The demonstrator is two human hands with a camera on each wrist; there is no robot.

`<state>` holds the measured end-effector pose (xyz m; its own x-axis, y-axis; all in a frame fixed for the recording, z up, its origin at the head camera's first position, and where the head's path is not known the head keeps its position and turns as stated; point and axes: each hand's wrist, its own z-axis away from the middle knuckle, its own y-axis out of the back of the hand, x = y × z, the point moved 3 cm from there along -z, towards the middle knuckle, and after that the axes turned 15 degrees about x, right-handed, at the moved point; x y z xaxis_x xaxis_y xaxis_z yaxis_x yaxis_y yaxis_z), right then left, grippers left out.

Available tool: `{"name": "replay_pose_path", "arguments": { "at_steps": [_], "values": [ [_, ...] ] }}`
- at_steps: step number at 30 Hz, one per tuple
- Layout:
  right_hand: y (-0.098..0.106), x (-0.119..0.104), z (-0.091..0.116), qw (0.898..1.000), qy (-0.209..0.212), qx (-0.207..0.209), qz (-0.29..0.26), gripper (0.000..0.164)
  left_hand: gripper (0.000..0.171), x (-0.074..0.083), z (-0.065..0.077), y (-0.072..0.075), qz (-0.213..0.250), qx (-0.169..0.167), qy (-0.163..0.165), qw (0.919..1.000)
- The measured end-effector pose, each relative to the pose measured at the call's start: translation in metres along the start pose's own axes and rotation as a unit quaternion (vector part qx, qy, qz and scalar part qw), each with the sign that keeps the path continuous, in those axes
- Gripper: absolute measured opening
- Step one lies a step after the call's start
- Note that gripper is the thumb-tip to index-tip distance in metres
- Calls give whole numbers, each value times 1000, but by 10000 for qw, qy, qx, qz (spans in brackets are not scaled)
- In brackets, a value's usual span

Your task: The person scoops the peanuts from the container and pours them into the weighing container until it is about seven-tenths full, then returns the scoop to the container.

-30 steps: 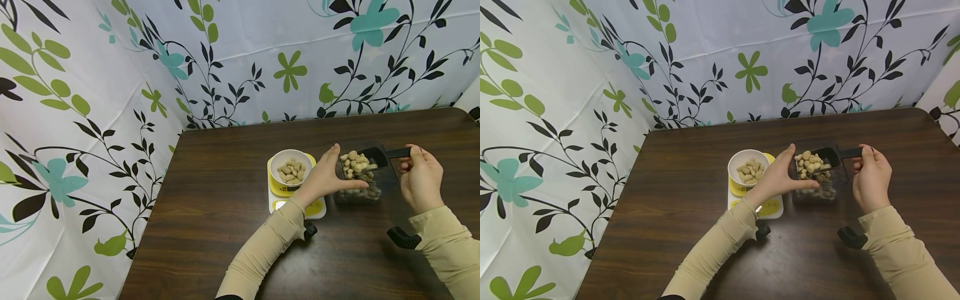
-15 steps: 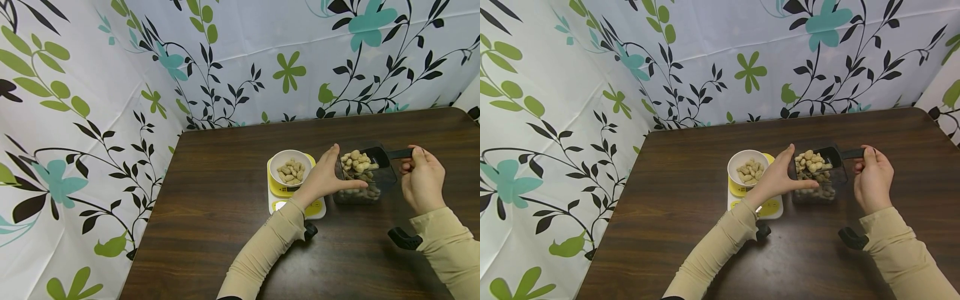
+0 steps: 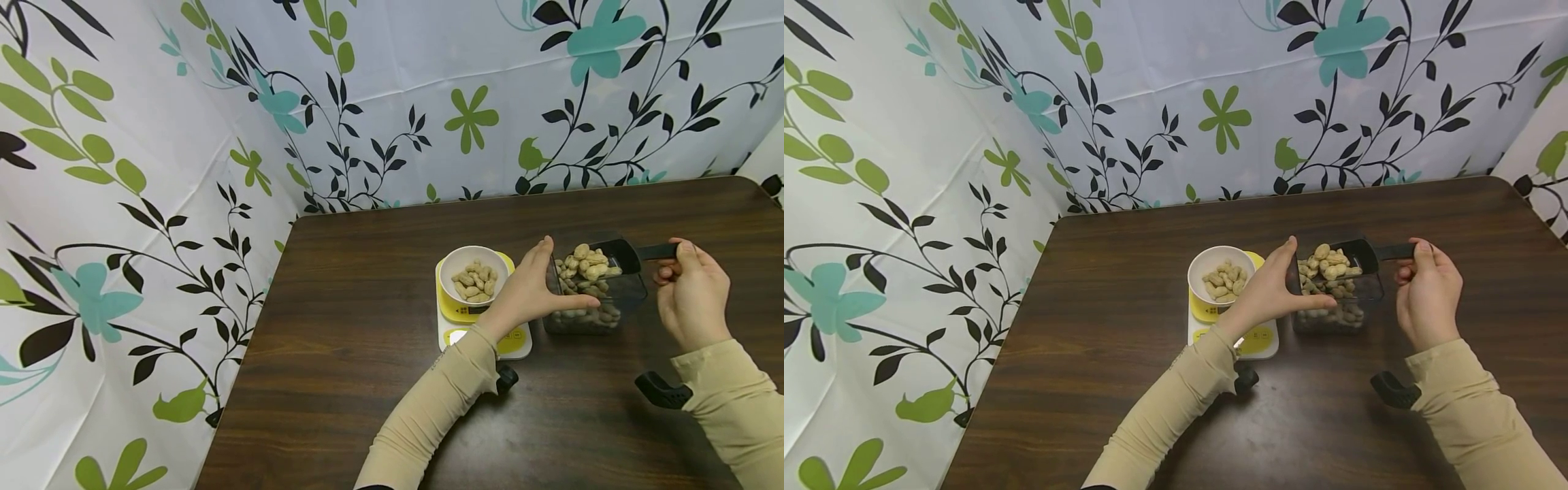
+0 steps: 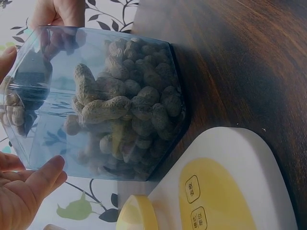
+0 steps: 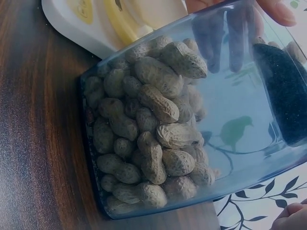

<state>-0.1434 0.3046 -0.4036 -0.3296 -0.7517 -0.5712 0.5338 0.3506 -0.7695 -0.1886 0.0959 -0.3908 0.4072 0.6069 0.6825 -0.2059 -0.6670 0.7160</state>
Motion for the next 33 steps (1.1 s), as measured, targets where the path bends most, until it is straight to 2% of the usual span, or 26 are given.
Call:
{"name": "replay_pose_path", "arguments": {
  "at_steps": [14,26,33],
  "values": [
    [1,0,1,9999,55,-37,99,11,106,1,0,1,-33,-15,1,10000],
    [-4,-2,2,9998,115,-131,6,12,108,0,-2,3,-72,8,18,10000],
    [-9,-6,5,9995,204,-156,178,14,110,1,-3,5,-201,15,-76,9998]
  ]
}}
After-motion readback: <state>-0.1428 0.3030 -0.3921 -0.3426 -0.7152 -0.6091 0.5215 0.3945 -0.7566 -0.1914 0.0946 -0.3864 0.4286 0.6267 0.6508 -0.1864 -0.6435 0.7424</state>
